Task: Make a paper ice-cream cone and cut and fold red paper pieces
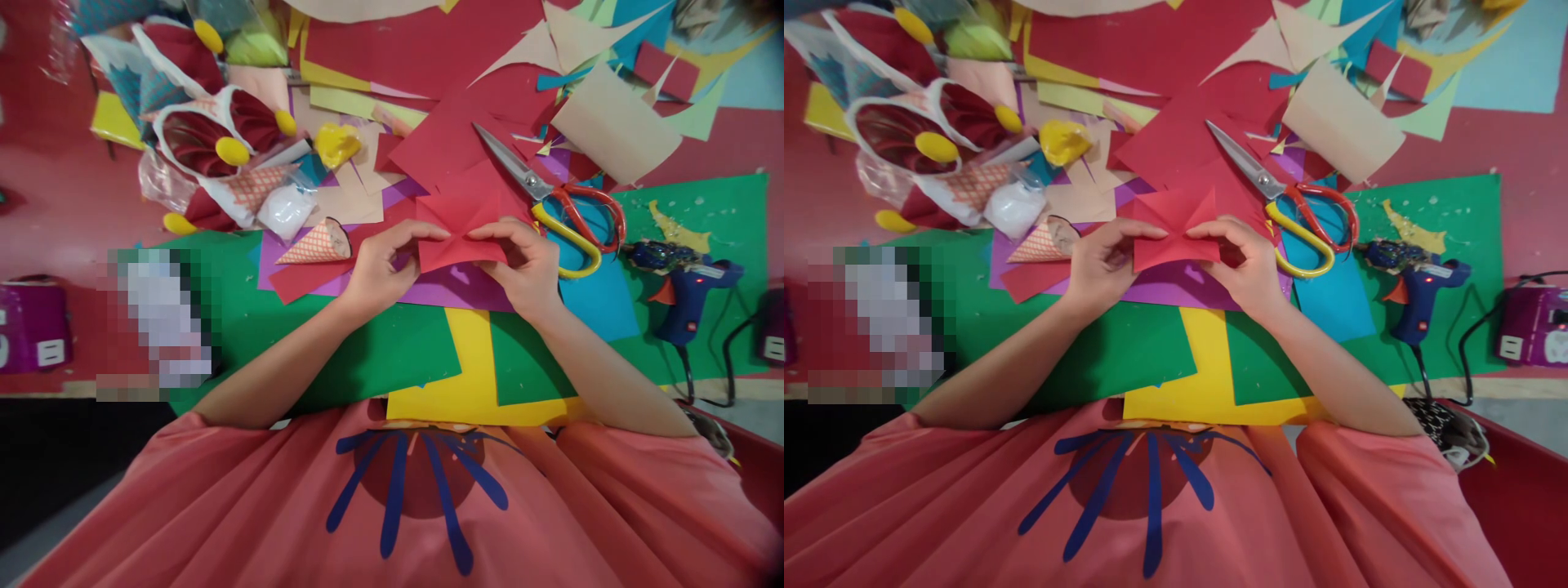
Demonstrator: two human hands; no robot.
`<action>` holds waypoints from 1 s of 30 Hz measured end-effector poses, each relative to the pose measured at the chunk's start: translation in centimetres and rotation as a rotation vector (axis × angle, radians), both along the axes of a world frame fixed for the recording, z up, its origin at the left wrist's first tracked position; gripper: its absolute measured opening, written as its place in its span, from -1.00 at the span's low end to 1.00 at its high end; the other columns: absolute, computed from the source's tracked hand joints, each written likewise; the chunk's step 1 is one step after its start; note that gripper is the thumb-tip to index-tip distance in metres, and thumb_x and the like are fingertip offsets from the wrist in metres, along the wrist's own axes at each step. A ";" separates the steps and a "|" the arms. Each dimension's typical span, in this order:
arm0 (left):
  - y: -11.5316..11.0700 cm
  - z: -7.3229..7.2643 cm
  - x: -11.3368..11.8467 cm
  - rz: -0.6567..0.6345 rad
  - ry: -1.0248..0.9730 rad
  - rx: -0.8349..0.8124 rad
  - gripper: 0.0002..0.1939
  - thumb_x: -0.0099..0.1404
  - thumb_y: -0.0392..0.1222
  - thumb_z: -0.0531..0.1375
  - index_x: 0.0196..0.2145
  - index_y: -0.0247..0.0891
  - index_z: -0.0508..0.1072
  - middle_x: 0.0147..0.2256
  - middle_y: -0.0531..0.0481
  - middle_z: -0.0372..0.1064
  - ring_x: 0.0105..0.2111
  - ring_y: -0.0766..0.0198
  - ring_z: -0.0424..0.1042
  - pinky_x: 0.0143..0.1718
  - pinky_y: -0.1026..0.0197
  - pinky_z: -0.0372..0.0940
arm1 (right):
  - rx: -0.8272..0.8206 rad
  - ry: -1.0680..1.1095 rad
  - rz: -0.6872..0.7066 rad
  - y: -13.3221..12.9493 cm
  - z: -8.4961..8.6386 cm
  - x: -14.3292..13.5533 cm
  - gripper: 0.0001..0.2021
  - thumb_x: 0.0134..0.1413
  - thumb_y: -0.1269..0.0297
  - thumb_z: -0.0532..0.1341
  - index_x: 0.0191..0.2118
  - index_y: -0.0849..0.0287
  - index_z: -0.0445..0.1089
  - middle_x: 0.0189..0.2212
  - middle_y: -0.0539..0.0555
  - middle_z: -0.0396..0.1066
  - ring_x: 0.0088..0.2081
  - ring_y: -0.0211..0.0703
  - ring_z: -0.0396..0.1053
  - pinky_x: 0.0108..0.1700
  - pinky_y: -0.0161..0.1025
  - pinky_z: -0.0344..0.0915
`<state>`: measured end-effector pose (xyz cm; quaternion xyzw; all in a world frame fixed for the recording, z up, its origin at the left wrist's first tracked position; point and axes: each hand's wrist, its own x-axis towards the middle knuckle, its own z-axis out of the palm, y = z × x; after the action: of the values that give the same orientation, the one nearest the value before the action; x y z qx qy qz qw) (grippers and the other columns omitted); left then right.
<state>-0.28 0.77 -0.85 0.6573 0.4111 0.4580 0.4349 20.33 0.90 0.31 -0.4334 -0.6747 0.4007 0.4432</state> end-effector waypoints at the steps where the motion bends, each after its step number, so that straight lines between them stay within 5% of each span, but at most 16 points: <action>1: 0.0 0.0 0.0 0.005 0.023 0.008 -0.82 0.22 -0.22 0.23 -0.19 -0.21 0.50 -0.19 -0.03 0.53 -0.13 0.26 0.52 -0.07 0.19 0.41 | 0.005 -0.018 -0.005 -0.1 0.1 0.0 -0.84 0.02 0.32 0.31 -0.22 0.07 0.51 -0.25 0.01 0.53 -0.19 -0.15 0.45 -0.10 -0.15 0.36; 13: 0.3 -0.4 0.3 0.040 -0.062 0.030 -0.88 0.22 -0.14 0.26 -0.39 -0.24 0.46 -0.42 0.06 0.46 -0.41 0.42 0.45 -0.37 0.36 0.34 | 0.012 -0.015 0.004 -0.2 0.1 -0.5 -0.92 0.02 0.26 0.34 -0.35 0.12 0.49 -0.42 -0.03 0.48 -0.35 -0.26 0.41 -0.26 -0.23 0.32; 20: 0.3 0.5 0.3 0.043 0.125 0.120 -0.82 0.23 -0.18 0.24 -0.49 -0.27 0.41 -0.52 0.10 0.35 -0.49 0.45 0.31 -0.43 0.34 0.21 | -0.124 0.058 0.024 -0.1 0.1 -0.6 -0.75 0.01 0.10 0.33 -0.46 0.16 0.37 -0.52 -0.06 0.29 -0.47 -0.35 0.23 -0.43 -0.31 0.15; 25: -0.1 0.0 0.3 0.078 0.151 0.113 -0.87 0.23 -0.17 0.25 -0.36 -0.24 0.36 -0.44 0.12 0.36 -0.47 0.45 0.35 -0.43 0.37 0.26 | -0.219 0.171 -0.031 -0.2 0.1 -0.8 -0.70 -0.01 0.12 0.34 -0.47 0.14 0.24 -0.33 0.00 0.38 -0.35 -0.31 0.35 -0.37 -0.29 0.32; 30: -0.2 -0.6 0.2 0.051 0.111 0.087 -0.65 0.28 -0.09 0.20 0.00 -0.12 0.26 -0.07 -0.03 0.37 -0.28 0.38 0.49 -0.30 0.31 0.39 | -0.305 0.270 -0.023 -0.1 -0.5 -1.0 -0.63 -0.08 0.13 0.39 -0.36 0.08 0.15 -0.32 -0.04 0.36 -0.36 -0.31 0.37 -0.39 -0.30 0.39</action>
<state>-0.06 0.57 -1.47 0.6893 0.4310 0.4493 0.3705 19.30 0.81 -0.17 -0.4455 -0.5356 0.5477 0.4634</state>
